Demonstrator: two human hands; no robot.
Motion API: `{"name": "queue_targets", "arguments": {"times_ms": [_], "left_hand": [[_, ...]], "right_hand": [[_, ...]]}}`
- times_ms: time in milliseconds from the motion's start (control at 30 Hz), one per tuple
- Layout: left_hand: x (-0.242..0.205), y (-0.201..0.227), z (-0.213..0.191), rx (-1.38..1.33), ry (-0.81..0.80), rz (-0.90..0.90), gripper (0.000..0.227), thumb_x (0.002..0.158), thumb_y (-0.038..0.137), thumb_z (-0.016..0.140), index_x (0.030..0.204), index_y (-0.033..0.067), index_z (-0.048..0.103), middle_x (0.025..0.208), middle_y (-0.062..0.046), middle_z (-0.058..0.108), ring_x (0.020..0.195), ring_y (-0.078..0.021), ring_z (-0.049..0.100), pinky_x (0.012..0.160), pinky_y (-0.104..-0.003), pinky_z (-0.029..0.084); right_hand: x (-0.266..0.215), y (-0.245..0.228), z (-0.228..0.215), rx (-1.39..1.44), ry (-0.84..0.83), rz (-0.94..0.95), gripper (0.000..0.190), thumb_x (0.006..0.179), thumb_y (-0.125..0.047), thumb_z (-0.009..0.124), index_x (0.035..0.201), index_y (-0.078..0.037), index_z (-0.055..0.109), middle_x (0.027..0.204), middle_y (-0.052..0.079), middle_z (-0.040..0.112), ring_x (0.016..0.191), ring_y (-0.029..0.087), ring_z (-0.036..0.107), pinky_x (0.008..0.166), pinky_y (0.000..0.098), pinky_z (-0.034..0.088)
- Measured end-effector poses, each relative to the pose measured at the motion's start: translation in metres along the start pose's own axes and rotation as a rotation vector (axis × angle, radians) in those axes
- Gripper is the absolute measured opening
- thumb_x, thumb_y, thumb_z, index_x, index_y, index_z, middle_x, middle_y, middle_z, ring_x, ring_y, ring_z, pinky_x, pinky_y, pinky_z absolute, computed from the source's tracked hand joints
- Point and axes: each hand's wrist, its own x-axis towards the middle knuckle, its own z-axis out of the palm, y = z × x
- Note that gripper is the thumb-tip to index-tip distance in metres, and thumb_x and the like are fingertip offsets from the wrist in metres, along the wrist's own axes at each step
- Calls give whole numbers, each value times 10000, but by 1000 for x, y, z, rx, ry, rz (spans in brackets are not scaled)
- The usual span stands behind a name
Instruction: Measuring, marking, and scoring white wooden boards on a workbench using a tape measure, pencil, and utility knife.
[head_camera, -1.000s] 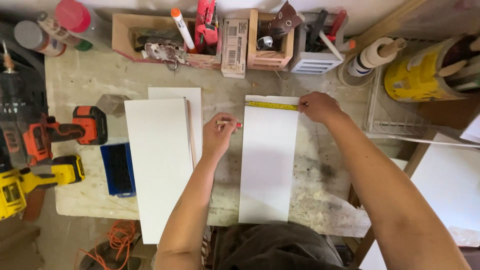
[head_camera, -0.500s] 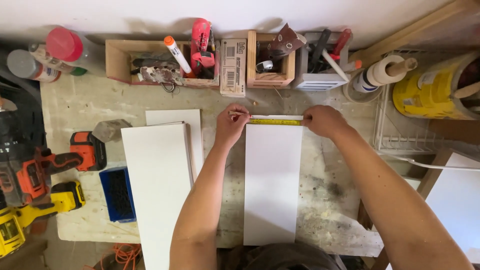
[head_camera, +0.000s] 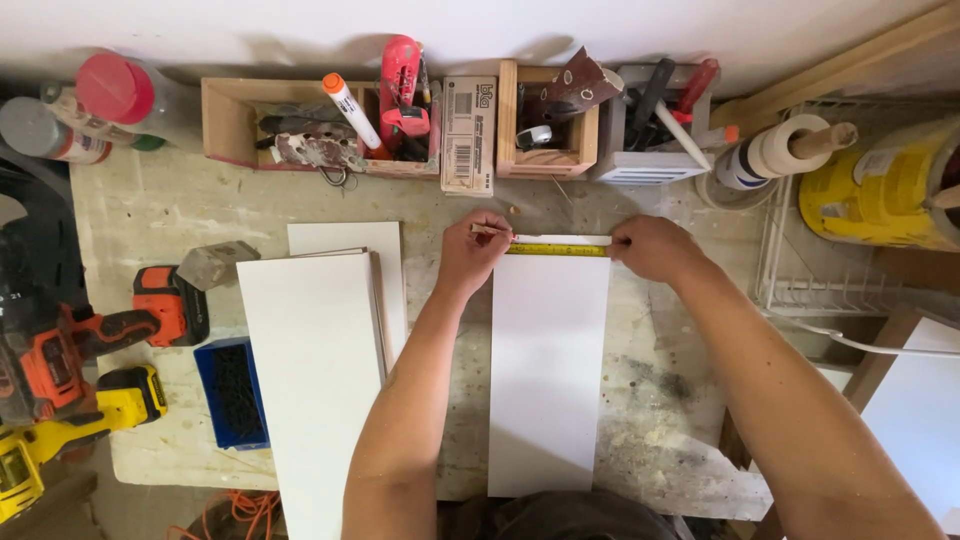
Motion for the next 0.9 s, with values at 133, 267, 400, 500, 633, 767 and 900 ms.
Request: {"name": "queue_targets", "arguments": {"times_ms": [133, 267, 400, 500, 633, 767, 900], "left_hand": [[-1, 1, 5, 50, 14, 26, 99, 798, 83, 776, 896, 78, 791, 768, -147, 705, 596, -160, 607, 558, -319, 528], [0, -7, 9, 139, 29, 32, 98, 774, 131, 785, 870, 113, 797, 775, -114, 727, 622, -155, 622, 573, -305, 543], [0, -8, 10, 254, 25, 90, 100, 769, 173, 795, 864, 147, 808, 791, -112, 712, 643, -194, 654, 596, -342, 567], [1, -14, 10, 258, 27, 99, 94, 764, 174, 797, 858, 166, 806, 794, -102, 702, 652, -197, 659, 604, -335, 579], [1, -15, 10, 277, 13, 118, 95, 779, 171, 793, 870, 150, 804, 795, -118, 692, 656, -216, 659, 603, -346, 579], [2, -23, 13, 291, 29, 151, 96, 796, 166, 795, 890, 150, 801, 797, -113, 698, 652, -218, 665, 596, -353, 576], [0, -19, 11, 301, 27, 124, 91, 802, 203, 799, 890, 179, 799, 812, -114, 704, 677, -235, 677, 634, -375, 585]], "right_hand": [[0, -3, -1, 9, 5, 22, 309, 983, -315, 617, 1015, -128, 861, 1012, 174, 813, 1031, 410, 748, 913, 500, 572], [-1, -4, -1, 23, 16, 8, 326, 994, -283, 586, 1036, -113, 861, 1027, 186, 811, 1037, 416, 742, 930, 507, 566], [-1, -3, 0, 31, 13, 7, 333, 995, -300, 592, 1059, -101, 852, 1055, 210, 806, 1060, 438, 735, 934, 524, 566], [2, 0, 3, 30, 34, 10, 318, 982, -282, 584, 1005, -123, 859, 1010, 185, 807, 1038, 439, 738, 920, 527, 569], [3, 1, 3, 12, 36, -1, 312, 974, -270, 581, 980, -116, 852, 998, 191, 806, 1025, 441, 741, 914, 523, 572], [1, 1, 4, 32, 51, 0, 304, 968, -275, 589, 982, -120, 850, 1001, 185, 806, 1025, 433, 741, 917, 523, 571], [2, 2, 6, 6, 53, 5, 302, 970, -261, 580, 980, -123, 849, 983, 169, 807, 1010, 423, 749, 908, 519, 575]]}}
